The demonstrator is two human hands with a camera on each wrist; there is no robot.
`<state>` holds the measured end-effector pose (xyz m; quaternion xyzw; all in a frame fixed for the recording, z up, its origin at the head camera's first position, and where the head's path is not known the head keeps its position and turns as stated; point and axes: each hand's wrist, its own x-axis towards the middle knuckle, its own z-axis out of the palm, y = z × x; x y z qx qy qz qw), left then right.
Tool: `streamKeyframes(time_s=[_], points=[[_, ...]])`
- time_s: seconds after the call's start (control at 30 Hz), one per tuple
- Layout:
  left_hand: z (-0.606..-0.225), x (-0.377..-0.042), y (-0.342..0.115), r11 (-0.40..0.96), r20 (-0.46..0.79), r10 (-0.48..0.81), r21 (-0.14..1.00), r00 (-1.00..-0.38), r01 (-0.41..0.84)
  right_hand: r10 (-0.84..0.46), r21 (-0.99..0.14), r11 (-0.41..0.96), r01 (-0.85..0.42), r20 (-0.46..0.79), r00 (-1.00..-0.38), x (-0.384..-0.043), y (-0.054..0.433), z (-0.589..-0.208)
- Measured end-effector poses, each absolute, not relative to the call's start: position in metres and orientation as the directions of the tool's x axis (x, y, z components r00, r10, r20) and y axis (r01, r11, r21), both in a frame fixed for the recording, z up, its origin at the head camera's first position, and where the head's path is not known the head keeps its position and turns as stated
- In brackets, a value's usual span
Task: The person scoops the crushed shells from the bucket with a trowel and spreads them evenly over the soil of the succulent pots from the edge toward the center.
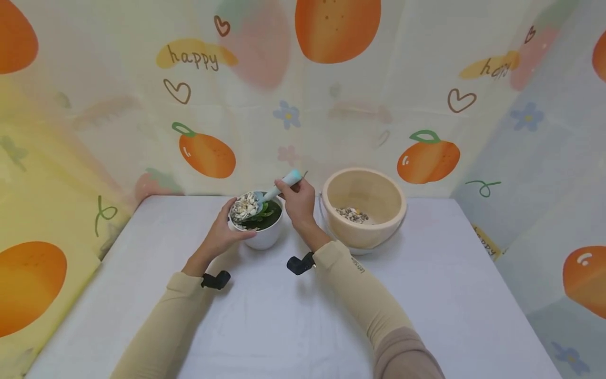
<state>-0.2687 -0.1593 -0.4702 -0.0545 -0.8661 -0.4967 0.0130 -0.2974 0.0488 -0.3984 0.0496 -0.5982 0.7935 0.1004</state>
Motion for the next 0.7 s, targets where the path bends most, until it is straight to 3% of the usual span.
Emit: streamKeyframes(time_s=[0.7], points=[[-0.4659, -0.2698, -0.1639, 0.478, 0.038, 0.148, 0.872, -0.988, 0.105, 0.095, -0.946, -0.26, -0.192, 0.173, -0.98, -0.2982, 0.0529, -0.3991]])
